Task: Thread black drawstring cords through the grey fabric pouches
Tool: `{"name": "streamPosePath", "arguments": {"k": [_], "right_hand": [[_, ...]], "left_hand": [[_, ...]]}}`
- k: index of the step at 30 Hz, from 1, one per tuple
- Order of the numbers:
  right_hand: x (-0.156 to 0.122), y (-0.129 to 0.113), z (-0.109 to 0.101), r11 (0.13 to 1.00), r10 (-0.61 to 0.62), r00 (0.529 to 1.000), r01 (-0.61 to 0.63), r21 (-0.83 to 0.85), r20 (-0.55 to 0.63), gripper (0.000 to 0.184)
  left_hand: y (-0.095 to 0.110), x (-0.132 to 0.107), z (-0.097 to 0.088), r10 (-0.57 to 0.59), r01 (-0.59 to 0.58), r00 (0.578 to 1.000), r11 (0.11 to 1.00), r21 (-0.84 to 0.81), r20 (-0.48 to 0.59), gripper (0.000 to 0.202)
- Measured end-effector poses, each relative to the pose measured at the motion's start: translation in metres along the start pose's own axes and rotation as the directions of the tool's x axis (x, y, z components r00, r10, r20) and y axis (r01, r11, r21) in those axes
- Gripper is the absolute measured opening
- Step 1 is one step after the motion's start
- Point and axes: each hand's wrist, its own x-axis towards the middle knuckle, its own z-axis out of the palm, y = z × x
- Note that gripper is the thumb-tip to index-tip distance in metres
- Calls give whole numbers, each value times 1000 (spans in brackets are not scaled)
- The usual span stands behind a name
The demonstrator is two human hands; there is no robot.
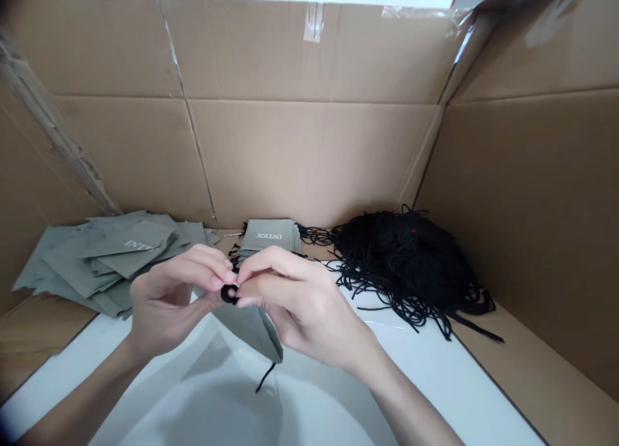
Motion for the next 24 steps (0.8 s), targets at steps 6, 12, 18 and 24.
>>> {"name": "streamPosePath", "arguments": {"k": [6, 12, 18, 24], "right_hand": [[0, -7, 1, 947, 260, 963, -269, 175, 77, 13], [-3, -1, 1, 949, 248, 967, -255, 183, 60, 18], [-5, 0, -1, 988, 126, 990, -131, 83, 61, 19], [-5, -2, 5, 952, 259, 965, -261, 159, 39, 15]], "left_hand": [[1, 0, -4, -43, 51, 992, 996, -68, 115, 11], [6, -4, -1, -225, 242, 964, 962, -126, 139, 17], [4, -9, 7, -385, 404, 914, 885, -231, 124, 14], [2, -20, 23, -302, 260, 945, 927, -270, -129, 18]]}}
